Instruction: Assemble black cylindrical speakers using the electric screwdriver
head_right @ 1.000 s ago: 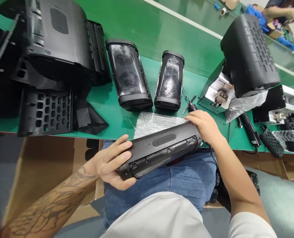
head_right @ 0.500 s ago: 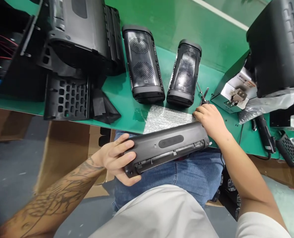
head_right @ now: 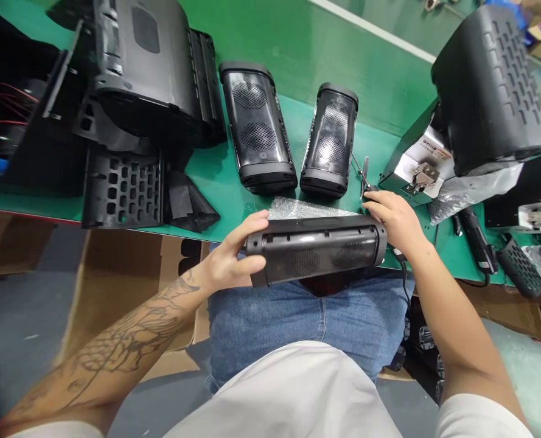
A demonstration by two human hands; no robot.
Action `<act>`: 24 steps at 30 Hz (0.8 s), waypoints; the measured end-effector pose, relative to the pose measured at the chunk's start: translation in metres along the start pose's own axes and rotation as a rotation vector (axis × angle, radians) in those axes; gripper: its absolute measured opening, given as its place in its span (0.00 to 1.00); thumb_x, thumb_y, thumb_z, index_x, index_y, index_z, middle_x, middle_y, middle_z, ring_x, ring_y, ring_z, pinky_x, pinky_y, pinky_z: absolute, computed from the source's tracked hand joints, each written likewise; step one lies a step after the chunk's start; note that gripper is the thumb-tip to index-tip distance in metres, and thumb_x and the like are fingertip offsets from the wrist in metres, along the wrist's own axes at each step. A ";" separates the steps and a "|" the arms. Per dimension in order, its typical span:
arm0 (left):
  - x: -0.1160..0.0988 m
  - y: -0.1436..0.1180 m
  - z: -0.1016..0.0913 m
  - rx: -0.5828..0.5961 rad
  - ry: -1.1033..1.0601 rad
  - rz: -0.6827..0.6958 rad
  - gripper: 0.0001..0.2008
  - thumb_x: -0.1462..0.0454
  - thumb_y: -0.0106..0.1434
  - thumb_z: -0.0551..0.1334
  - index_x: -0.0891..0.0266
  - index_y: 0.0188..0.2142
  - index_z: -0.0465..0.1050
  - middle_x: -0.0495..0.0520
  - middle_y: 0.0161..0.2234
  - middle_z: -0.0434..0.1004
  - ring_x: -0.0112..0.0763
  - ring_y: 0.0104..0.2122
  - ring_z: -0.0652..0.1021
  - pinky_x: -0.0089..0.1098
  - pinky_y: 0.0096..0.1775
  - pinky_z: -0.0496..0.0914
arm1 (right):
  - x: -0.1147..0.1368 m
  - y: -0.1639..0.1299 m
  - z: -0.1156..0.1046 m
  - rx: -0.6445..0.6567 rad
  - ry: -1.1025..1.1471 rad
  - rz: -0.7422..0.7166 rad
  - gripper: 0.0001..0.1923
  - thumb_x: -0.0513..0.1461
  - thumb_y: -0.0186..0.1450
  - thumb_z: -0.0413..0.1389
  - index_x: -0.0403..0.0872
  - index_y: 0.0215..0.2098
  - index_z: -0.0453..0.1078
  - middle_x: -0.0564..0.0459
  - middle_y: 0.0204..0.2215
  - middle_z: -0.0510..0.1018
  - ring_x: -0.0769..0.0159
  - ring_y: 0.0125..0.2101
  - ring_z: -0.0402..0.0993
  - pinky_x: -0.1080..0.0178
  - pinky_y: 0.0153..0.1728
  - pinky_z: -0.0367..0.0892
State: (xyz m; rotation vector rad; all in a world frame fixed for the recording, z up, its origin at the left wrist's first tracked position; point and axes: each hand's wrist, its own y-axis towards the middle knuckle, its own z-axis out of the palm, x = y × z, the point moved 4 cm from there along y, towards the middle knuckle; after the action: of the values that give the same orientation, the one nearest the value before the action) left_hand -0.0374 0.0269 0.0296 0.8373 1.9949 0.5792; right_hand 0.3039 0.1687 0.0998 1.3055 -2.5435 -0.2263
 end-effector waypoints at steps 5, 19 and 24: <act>-0.001 0.022 -0.005 -0.005 -0.051 -0.054 0.46 0.61 0.63 0.77 0.46 0.73 0.55 0.68 0.75 0.59 0.55 0.75 0.68 0.61 0.69 0.73 | 0.023 -0.026 -0.011 -0.230 0.250 0.405 0.22 0.50 0.81 0.51 0.47 0.55 0.82 0.47 0.51 0.82 0.58 0.53 0.81 0.54 0.58 0.79; -0.004 -0.003 -0.068 -0.232 0.474 -0.439 0.27 0.51 0.73 0.65 0.58 0.67 0.71 0.67 0.67 0.73 0.53 0.68 0.75 0.56 0.71 0.68 | 0.071 -0.066 -0.003 -0.790 0.343 0.499 0.23 0.51 0.77 0.58 0.46 0.59 0.82 0.38 0.48 0.82 0.52 0.42 0.85 0.55 0.38 0.81; 0.023 -0.018 -0.115 -0.154 0.804 -0.980 0.23 0.54 0.68 0.66 0.65 0.57 0.79 0.71 0.59 0.75 0.60 0.61 0.77 0.57 0.65 0.71 | 0.137 -0.066 -0.018 -0.748 0.091 -0.041 0.09 0.32 0.67 0.58 0.43 0.45 0.76 0.43 0.36 0.80 0.58 0.37 0.81 0.59 0.37 0.76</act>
State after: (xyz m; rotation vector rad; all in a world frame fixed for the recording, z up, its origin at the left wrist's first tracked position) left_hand -0.1507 0.0230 0.0644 -0.6072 2.6693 0.4843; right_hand 0.2841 0.0191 0.1234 1.0214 -2.0236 -0.9840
